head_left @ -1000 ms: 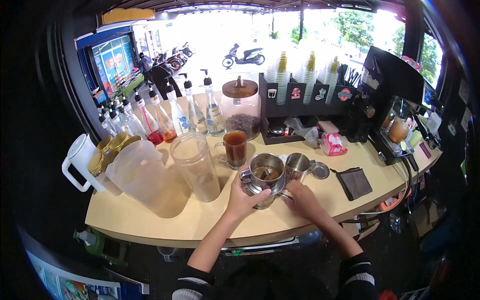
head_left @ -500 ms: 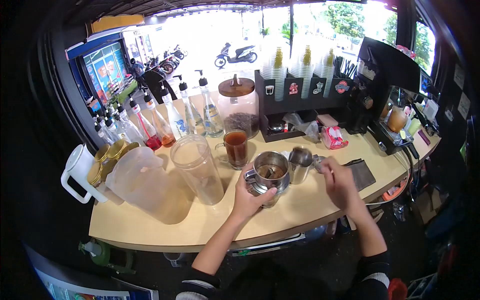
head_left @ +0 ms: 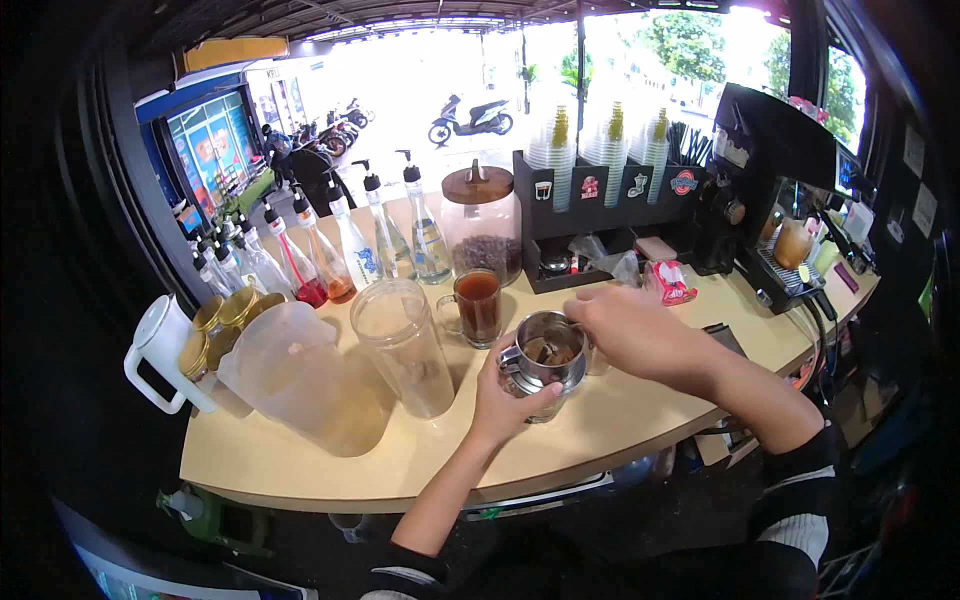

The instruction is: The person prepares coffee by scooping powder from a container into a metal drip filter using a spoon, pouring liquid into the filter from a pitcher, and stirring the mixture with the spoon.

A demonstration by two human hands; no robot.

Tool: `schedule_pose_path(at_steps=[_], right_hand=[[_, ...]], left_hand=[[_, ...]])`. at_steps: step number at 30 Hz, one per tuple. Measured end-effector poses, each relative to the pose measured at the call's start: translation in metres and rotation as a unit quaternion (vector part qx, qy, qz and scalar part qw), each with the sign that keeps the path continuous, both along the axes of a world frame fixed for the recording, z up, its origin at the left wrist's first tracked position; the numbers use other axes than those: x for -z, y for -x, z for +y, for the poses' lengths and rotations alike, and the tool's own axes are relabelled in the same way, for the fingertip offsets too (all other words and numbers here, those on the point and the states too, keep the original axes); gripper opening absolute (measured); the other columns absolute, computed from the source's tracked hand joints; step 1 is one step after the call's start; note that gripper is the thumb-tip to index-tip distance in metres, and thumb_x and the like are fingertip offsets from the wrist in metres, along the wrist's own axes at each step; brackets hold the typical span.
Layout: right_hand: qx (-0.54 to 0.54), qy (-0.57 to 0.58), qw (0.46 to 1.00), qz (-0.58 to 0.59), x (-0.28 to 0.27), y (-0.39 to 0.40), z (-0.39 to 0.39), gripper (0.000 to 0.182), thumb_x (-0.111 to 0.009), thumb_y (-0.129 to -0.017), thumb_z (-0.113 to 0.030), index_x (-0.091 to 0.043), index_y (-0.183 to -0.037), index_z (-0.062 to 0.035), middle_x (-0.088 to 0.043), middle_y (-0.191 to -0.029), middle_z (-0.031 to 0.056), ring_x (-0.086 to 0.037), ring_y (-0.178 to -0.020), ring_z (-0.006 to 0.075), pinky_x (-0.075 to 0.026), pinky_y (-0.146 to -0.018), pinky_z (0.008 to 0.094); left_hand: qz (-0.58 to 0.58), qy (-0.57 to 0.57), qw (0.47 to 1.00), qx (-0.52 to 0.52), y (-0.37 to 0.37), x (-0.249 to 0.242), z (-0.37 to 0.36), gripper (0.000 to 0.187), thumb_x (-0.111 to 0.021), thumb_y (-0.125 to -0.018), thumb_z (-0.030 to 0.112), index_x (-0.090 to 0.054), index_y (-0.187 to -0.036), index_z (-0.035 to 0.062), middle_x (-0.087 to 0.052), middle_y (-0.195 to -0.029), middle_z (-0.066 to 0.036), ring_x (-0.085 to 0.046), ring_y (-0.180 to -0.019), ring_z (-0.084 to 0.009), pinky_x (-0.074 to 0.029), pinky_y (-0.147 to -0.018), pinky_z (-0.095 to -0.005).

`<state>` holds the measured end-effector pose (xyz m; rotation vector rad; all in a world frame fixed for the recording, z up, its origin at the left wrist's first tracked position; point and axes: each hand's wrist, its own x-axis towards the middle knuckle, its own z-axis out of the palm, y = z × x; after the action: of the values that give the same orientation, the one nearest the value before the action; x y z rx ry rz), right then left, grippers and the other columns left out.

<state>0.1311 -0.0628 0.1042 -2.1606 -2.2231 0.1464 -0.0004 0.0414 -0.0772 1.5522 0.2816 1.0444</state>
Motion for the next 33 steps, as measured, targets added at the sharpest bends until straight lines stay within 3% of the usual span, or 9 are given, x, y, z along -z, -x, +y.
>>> schedule_pose_path(at_steps=[2,5,9,11,15,18,20,24,33], right_hand=[[-0.096,-0.198,0.975,0.015,0.026,-0.006,0.004,0.017,-0.054,-0.077,-0.002,-0.062,-0.091,0.0030,-0.062,-0.085,0.0208,-0.063,-0.085,0.0371,-0.050,-0.072,0.0446],[-0.099,-0.086,0.991,0.029,0.004,-0.002,0.003,0.014,-0.053,-0.078,-0.001,-0.063,-0.085,0.0051,-0.063,-0.080,0.0223,-0.064,-0.082,0.0378,-0.051,-0.070,0.0448],[-0.061,-0.160,0.985,0.009,0.018,-0.002,0.011,0.010,-0.055,-0.080,-0.003,-0.059,-0.085,0.0041,-0.061,-0.084,0.0214,-0.061,-0.086,0.0388,-0.048,-0.074,0.0449],[-0.059,-0.038,0.998,0.004,0.002,0.006,0.009,0.012,-0.055,-0.080,-0.004,-0.060,-0.089,0.0034,-0.061,-0.083,0.0220,-0.062,-0.087,0.0376,-0.049,-0.076,0.0444],[-0.025,-0.042,0.999,-0.012,0.005,0.017,0.012,0.011,-0.058,-0.078,-0.003,-0.061,-0.086,0.0037,-0.062,-0.081,0.0216,-0.064,-0.086,0.0364,-0.050,-0.075,0.0440],[-0.102,-0.163,0.980,-0.050,0.026,0.018,0.021,0.013,-0.062,-0.074,-0.002,-0.062,-0.086,0.0044,-0.063,-0.079,0.0207,-0.064,-0.082,0.0364,-0.051,-0.073,0.0434],[-0.073,0.004,0.997,-0.010,0.008,0.012,0.025,0.020,-0.063,-0.073,-0.002,-0.062,-0.092,0.0042,-0.064,-0.085,0.0203,-0.064,-0.085,0.0363,-0.051,-0.075,0.0427],[-0.144,-0.149,0.977,-0.046,0.026,0.004,0.018,0.015,-0.058,-0.076,-0.005,-0.063,-0.089,0.0021,-0.063,-0.088,0.0228,-0.065,-0.083,0.0371,-0.053,-0.070,0.0444],[-0.190,-0.115,0.975,0.007,0.019,-0.026,0.014,0.019,-0.057,-0.073,-0.001,-0.060,-0.091,0.0017,-0.061,-0.086,0.0187,-0.062,-0.083,0.0377,-0.049,-0.073,0.0446]], left_hand=[[0.003,-0.003,1.000,0.007,0.000,-0.003,0.000,0.079,-0.085,-0.065,0.014,-0.041,-0.130,-0.0001,-0.058,-0.116,-0.013,-0.058,-0.106,-0.0193,-0.046,-0.094,-0.0339],[0.000,0.003,1.000,0.002,0.002,-0.005,-0.003,0.079,-0.085,-0.065,0.014,-0.041,-0.130,-0.0006,-0.058,-0.116,-0.013,-0.058,-0.105,-0.0192,-0.046,-0.093,-0.0340],[-0.002,0.007,1.000,0.008,0.003,-0.008,-0.004,0.079,-0.084,-0.065,0.013,-0.041,-0.130,-0.0008,-0.058,-0.115,-0.013,-0.058,-0.106,-0.0187,-0.046,-0.094,-0.0336],[-0.002,0.002,1.000,0.003,0.002,-0.008,-0.003,0.079,-0.084,-0.065,0.013,-0.041,-0.130,-0.0008,-0.058,-0.115,-0.013,-0.058,-0.106,-0.0186,-0.046,-0.094,-0.0335],[-0.010,0.021,1.000,0.013,0.003,-0.007,-0.005,0.077,-0.084,-0.066,0.012,-0.042,-0.130,0.0003,-0.060,-0.109,-0.011,-0.060,-0.099,-0.0164,-0.047,-0.091,-0.0326],[-0.009,0.019,1.000,0.009,0.001,-0.007,-0.005,0.077,-0.084,-0.066,0.011,-0.042,-0.130,0.0012,-0.061,-0.105,-0.009,-0.061,-0.095,-0.0150,-0.048,-0.088,-0.0320],[-0.013,0.013,1.000,-0.001,0.002,-0.005,-0.005,0.078,-0.084,-0.066,0.011,-0.042,-0.131,0.0018,-0.061,-0.103,-0.008,-0.062,-0.093,-0.0143,-0.048,-0.087,-0.0317],[-0.008,0.003,1.000,-0.006,0.000,-0.003,-0.003,0.079,-0.085,-0.066,0.011,-0.041,-0.131,0.0025,-0.059,-0.111,-0.010,-0.059,-0.102,-0.0164,-0.047,-0.092,-0.0337],[0.062,-0.014,0.998,-0.026,0.006,-0.014,-0.005,0.081,-0.086,-0.064,0.014,-0.041,-0.131,0.0036,-0.056,-0.120,-0.010,-0.055,-0.111,-0.0185,-0.042,-0.099,-0.0345]])
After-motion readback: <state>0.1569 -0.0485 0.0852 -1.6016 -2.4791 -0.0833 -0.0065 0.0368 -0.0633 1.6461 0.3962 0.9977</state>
